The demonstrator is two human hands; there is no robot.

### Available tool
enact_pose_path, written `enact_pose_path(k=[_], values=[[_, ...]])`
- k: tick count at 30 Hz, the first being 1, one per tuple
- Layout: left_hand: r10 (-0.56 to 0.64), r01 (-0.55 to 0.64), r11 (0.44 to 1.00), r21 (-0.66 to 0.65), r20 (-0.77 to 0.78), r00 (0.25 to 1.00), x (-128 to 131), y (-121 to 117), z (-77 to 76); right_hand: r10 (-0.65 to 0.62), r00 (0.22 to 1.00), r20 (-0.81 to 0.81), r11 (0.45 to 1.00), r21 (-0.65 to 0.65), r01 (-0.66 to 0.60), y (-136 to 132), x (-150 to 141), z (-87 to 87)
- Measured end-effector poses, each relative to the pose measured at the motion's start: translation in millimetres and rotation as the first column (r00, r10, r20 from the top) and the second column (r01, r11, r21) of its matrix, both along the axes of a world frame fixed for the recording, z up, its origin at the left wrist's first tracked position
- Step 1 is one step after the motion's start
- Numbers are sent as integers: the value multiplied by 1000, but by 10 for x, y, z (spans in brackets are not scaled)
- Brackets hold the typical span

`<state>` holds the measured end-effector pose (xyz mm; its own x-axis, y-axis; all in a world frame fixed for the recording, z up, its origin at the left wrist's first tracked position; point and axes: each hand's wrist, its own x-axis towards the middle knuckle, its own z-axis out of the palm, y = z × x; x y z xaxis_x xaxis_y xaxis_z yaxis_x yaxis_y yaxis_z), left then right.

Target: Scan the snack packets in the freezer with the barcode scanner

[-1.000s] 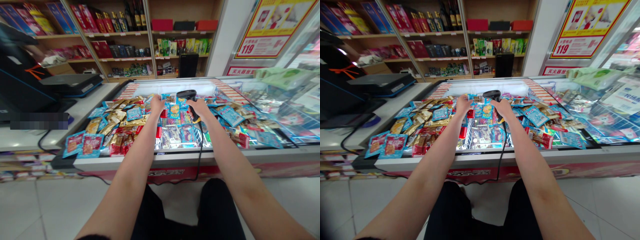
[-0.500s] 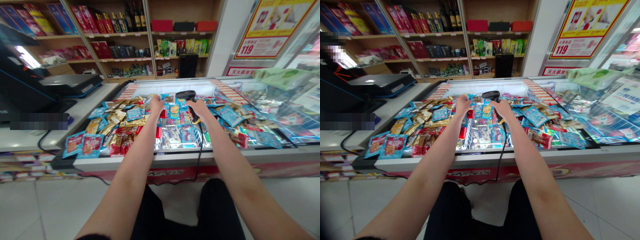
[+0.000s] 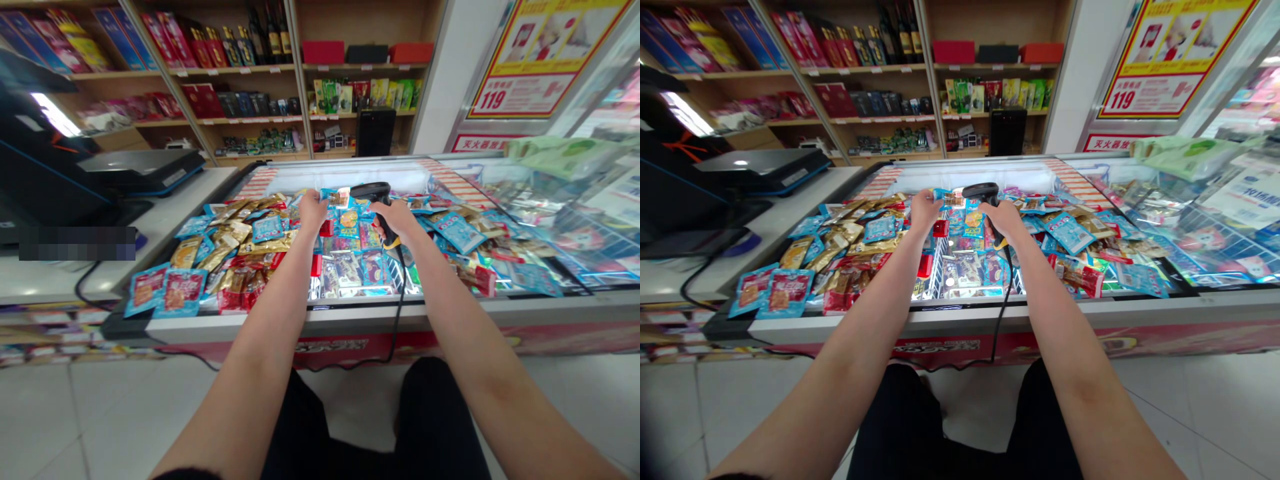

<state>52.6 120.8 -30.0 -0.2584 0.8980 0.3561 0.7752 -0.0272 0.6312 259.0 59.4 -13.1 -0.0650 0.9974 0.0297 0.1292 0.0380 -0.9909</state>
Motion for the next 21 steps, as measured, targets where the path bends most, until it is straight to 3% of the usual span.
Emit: enact_pose_path(k=[21], values=[[-8, -1, 989, 150, 61, 998, 26, -33, 11, 13, 1000, -3, 1000, 0, -13, -39, -12, 28]])
